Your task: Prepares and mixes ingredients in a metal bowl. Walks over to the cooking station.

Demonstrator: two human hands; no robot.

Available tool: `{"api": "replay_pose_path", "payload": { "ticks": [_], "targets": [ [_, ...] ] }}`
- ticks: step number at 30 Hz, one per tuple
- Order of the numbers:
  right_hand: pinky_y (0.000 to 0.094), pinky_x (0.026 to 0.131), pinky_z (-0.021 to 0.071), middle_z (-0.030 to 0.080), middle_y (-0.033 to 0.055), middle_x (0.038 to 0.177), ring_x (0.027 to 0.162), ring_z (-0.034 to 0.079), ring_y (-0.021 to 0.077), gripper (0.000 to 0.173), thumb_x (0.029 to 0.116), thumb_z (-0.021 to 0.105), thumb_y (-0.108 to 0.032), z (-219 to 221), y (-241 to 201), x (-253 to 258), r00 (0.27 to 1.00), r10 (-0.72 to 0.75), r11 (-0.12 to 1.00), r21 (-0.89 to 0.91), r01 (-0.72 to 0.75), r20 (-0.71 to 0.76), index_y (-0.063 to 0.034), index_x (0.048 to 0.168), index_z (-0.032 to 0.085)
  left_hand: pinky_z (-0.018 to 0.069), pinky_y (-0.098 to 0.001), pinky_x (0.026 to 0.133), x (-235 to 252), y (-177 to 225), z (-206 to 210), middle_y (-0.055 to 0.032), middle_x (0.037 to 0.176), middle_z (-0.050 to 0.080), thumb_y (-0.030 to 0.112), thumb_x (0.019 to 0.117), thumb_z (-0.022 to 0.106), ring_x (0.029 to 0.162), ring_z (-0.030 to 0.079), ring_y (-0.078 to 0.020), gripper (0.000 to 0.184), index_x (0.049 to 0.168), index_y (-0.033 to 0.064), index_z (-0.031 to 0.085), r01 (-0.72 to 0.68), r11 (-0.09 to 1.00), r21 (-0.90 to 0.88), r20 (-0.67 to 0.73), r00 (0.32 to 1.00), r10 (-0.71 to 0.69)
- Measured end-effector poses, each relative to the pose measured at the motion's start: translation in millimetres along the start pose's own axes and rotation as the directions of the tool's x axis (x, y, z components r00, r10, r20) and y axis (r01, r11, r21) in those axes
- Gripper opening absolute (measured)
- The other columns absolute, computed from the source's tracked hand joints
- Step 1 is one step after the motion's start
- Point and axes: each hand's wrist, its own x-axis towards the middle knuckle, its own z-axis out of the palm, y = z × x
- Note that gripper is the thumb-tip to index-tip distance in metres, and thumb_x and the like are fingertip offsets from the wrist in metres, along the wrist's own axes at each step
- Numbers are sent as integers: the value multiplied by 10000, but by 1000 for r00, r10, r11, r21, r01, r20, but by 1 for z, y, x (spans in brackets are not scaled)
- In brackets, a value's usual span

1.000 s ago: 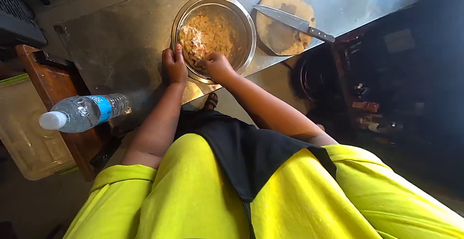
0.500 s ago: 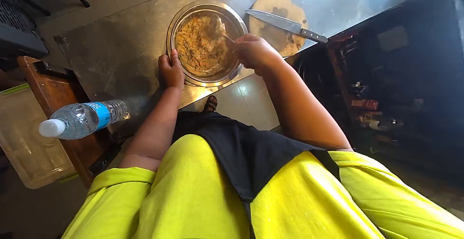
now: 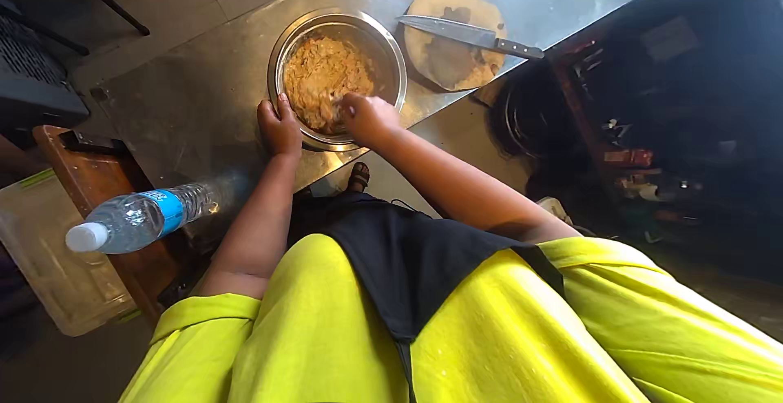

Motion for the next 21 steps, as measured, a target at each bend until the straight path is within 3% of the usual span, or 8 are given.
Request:
{"api": "replay_pose_path", "payload": {
  "ticks": [4, 8, 11, 13, 17, 21],
  "targets": [
    [680, 869, 514, 746, 142, 1095, 1081, 695, 393, 288, 1045, 497, -267, -12, 14, -18, 991, -86, 990, -103, 97, 104, -200, 1234, 704, 504, -390, 893, 0, -3, -1, -120, 957, 608, 384, 1077, 492, 944, 618, -210, 387, 1000, 21, 601, -39, 999, -16, -12, 999, 39],
    [710, 900, 498, 738, 128, 1138, 1088, 686, 376, 282, 1045, 542, -324, -48, 44, -16, 999, -14, 998, 58, 12, 34, -222, 1228, 730, 503, -416, 916, 2, -5, -4, -121, 964, 642, 397, 1056, 530, 969, 634, -221, 386, 1028, 27, 635, -40, 999, -32, 13, 999, 40],
    [687, 895, 502, 725, 149, 1132, 1066, 682, 371, 304, 1045, 535, -359, -68, 55, 7, 994, 61, 980, 196, -43, -87, -202, 1224, 724, 508, -370, 810, 0, 1, -8, -87, 874, 588, 358, 1054, 562, 838, 604, -175, 329, 983, 38, 595, -18, 995, -95, 46, 999, 23],
    [629, 932, 508, 718, 136, 1158, 1096, 673, 320, 279, 1021, 566, -298, -69, 54, 34, 989, 113, 941, 331, -77, -91, -161, 1204, 726, 497, -328, 752, -1, 4, -10, -61, 821, 543, 321, 1061, 563, 760, 569, -138, 293, 967, 43, 563, -8, 991, -136, 70, 997, 18],
    [569, 950, 505, 686, 151, 1205, 1116, 647, 290, 276, 1042, 556, -242, -57, 26, 74, 995, 100, 882, 464, -82, -15, -88, 1223, 697, 492, -331, 731, 4, 6, -12, -66, 800, 522, 312, 1075, 537, 729, 550, -145, 302, 977, 26, 536, 19, 989, -149, 113, 994, -2],
    [612, 945, 508, 698, 163, 1194, 1118, 661, 324, 274, 1021, 561, -211, -46, -16, 69, 990, -87, 959, 280, 53, 110, -101, 1229, 701, 490, -339, 702, 9, 5, -12, -67, 780, 510, 322, 1077, 533, 697, 537, -147, 325, 960, 18, 537, 31, 992, -124, 125, 992, -15]
  ]
}}
